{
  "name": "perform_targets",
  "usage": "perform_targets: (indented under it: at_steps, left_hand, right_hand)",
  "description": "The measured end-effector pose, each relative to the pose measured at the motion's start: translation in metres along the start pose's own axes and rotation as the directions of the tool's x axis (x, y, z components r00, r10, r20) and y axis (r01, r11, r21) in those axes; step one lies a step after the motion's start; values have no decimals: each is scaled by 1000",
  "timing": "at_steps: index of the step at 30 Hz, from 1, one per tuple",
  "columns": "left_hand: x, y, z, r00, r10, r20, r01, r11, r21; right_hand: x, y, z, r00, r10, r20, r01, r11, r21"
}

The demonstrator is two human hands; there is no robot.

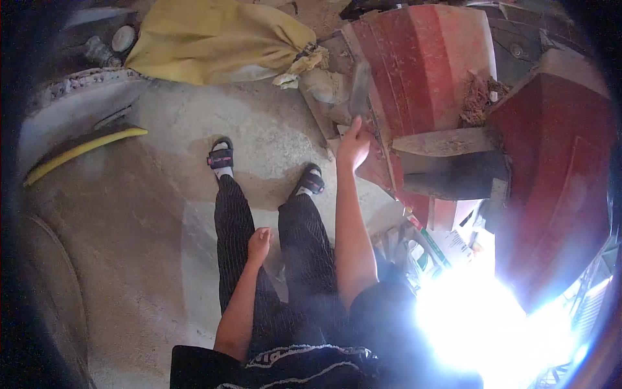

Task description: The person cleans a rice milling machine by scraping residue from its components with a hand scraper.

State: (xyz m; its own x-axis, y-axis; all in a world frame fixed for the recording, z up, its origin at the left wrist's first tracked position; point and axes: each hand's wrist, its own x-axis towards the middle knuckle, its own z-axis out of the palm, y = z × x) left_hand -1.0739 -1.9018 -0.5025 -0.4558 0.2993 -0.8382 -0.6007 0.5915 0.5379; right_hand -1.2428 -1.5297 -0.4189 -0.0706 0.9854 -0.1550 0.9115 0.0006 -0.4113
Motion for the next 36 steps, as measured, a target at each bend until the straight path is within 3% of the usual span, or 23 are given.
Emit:
perform_targets:
  at_steps: [2, 3, 5, 9, 11, 12, 14, 16, 18, 21, 23, 27, 29, 31, 33, 34, 36]
  left_hand:
    - [-7, 23, -5, 997, -61, 49, 61, 998, 11]
    - [-9, 19, -3, 996, -72, 53, 72, 997, 12]
    - [-7, 12, 0, 996, -83, 44, 89, 983, -159]
    - [-9, 17, -3, 983, -174, 60, 183, 964, -192]
    - [-9, 22, -6, 990, -130, 60, 137, 979, -148]
    - [-8, 23, -7, 990, -131, 59, 139, 979, -147]
    - [-9, 29, -6, 998, -46, 43, 48, 998, -39]
    - [-9, 25, -2, 996, -72, 60, 76, 996, -52]
    - [-9, 21, -1, 993, -91, 73, 95, 994, -55]
    - [-12, 21, -10, 990, -117, 80, 116, 993, 12]
    - [-13, 41, -18, 996, -13, 88, -6, 978, 209]
    - [-6, 9, -11, 995, -66, 80, 59, 994, 94]
    - [-6, 25, -13, 995, 8, 104, -24, 989, 148]
    - [-3, 30, -16, 993, -17, 117, -3, 986, 169]
    - [-3, 33, -20, 991, -43, 127, 18, 982, 188]
    - [-2, 30, -22, 990, -41, 133, 15, 982, 188]
    - [-2, 39, -26, 991, -38, 130, 14, 983, 181]
  right_hand:
    - [9, -35, -1, 985, -175, -11, 173, 983, -68]
    - [15, -29, 6, 986, -169, -5, 168, 983, -77]
    - [27, -18, 15, 990, -120, -78, 109, 985, -136]
    - [-6, 26, -20, 997, -37, -63, 34, 999, -38]
    - [-11, 39, -27, 999, 2, -53, -6, 998, -63]
    - [-8, 42, -19, 990, -83, -112, 80, 996, -30]
    - [5, 23, -1, 989, -104, -104, 96, 992, -79]
    - [6, 15, 10, 988, -125, -94, 113, 985, -129]
    - [-1, 12, 16, 989, -114, -90, 110, 993, -52]
    - [-12, 66, -2, 988, 18, -152, -40, 988, -146]
    - [-26, 89, -34, 988, 58, -144, -79, 986, -144]
    - [-20, 109, -51, 995, -18, -98, 5, 991, -137]
    - [-3, 89, -38, 987, -146, -73, 128, 968, -214]
    - [-3, 88, -32, 995, -103, -8, 100, 980, -169]
    - [-13, 95, -34, 994, -90, -63, 85, 992, -91]
    - [-18, 115, -37, 998, 24, -59, -33, 989, -147]
    - [-38, 141, -53, 995, 43, -92, -57, 985, -160]
